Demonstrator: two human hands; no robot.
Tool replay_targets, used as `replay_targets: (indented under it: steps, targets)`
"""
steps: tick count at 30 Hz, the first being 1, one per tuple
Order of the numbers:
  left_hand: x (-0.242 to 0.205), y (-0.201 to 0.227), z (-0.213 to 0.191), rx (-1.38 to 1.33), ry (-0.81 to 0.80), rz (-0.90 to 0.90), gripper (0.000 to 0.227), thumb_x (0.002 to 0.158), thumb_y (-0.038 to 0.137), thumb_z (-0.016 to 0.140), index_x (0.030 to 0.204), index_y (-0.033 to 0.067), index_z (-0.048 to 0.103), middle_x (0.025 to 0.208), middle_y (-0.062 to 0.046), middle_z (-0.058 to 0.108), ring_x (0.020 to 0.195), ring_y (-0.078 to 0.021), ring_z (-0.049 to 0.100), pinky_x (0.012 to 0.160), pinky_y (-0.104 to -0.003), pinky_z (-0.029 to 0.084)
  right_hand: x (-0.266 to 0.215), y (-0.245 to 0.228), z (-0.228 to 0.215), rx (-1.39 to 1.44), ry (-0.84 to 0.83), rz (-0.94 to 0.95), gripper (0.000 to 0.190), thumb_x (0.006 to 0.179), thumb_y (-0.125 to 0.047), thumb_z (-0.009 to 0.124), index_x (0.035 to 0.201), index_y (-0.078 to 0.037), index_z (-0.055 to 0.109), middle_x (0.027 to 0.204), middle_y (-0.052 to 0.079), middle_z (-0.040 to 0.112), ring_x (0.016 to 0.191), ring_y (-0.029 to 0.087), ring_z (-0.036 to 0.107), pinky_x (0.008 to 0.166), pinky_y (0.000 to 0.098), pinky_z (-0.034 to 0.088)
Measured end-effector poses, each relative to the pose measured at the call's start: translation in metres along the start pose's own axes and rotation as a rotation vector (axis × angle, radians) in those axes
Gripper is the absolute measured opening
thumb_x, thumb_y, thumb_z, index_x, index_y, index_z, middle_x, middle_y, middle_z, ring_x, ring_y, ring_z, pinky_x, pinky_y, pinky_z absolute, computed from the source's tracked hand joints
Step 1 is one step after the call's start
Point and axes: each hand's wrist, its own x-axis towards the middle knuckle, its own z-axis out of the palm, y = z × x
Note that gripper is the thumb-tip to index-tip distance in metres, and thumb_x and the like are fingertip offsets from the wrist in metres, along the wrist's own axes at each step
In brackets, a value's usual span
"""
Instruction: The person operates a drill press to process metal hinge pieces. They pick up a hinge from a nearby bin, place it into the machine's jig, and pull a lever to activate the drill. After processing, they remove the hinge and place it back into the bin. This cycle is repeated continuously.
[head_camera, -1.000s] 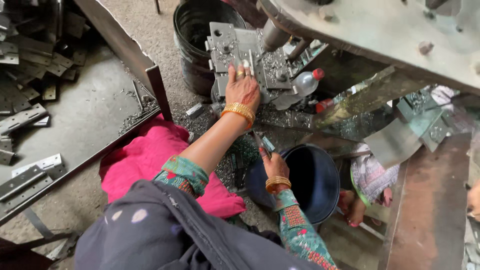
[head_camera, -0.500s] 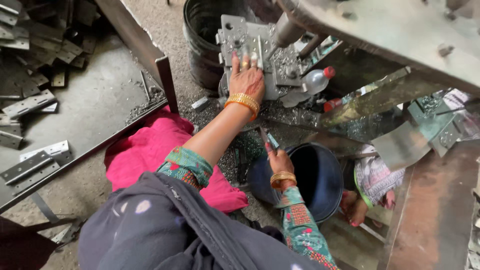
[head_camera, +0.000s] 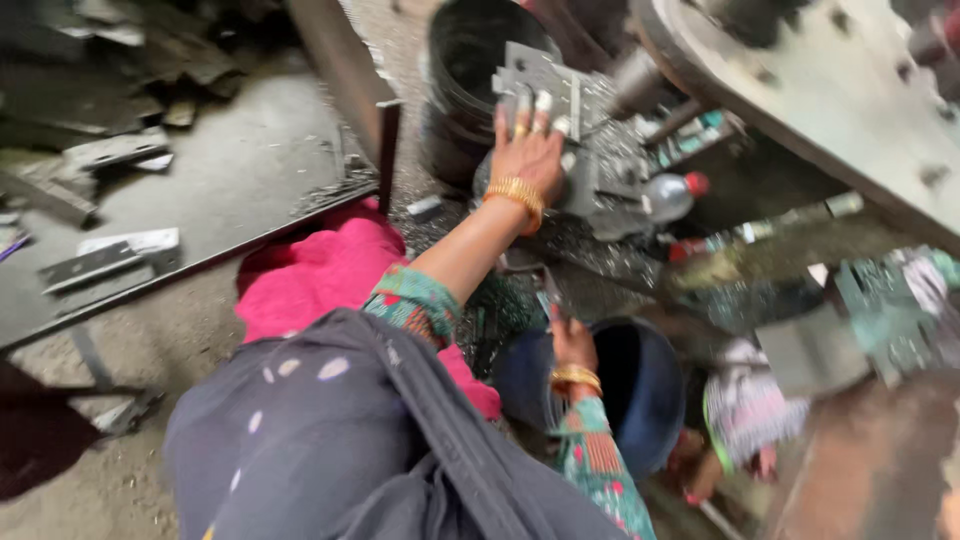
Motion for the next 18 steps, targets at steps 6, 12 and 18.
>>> replay_targets:
  steps: [6, 12, 18]
  targets:
    - [-0.13, -0.174, -0.029, 0.062, 0.255, -0.19, 0.024, 0.086, 0.025, 0.061, 0.104, 0.0101, 0.07, 0.105, -0.012, 0.069, 0.104, -0.0295, 0.064, 0.094, -0.045, 0.044, -0.005, -0.054, -0.107, 0.463, 0.379, -0.389, 0.04, 0.113, -0.041, 0.062, 0.117, -0.001, 0.061, 0.108, 0.012, 0.064, 0.098, 0.018, 0.062, 0.092, 0.0321, 0.051]
    - [-0.278, -0.366, -0.082, 0.467, -0.044, -1.431, 0.061, 0.082, 0.047, 0.059, 0.125, 0.0054, 0.05, 0.127, -0.027, 0.055, 0.118, -0.0436, 0.052, 0.098, -0.059, 0.034, -0.011, -0.125, -0.151, 0.056, 0.627, -0.387, 0.055, 0.116, -0.055, 0.059, 0.11, -0.002, 0.07, 0.094, 0.012, 0.072, 0.086, 0.027, 0.072, 0.076, 0.0382, 0.053]
    - [-0.259, -0.366, -0.011, 0.375, -0.234, -1.298, 0.066, 0.089, 0.051, 0.056, 0.136, 0.0041, 0.053, 0.149, -0.028, 0.043, 0.13, -0.0458, 0.047, 0.103, -0.052, 0.035, -0.015, -0.134, -0.15, -0.019, 0.568, -0.313, 0.058, 0.118, -0.057, 0.055, 0.107, -0.002, 0.069, 0.094, 0.008, 0.077, 0.085, 0.026, 0.075, 0.074, 0.0396, 0.053]
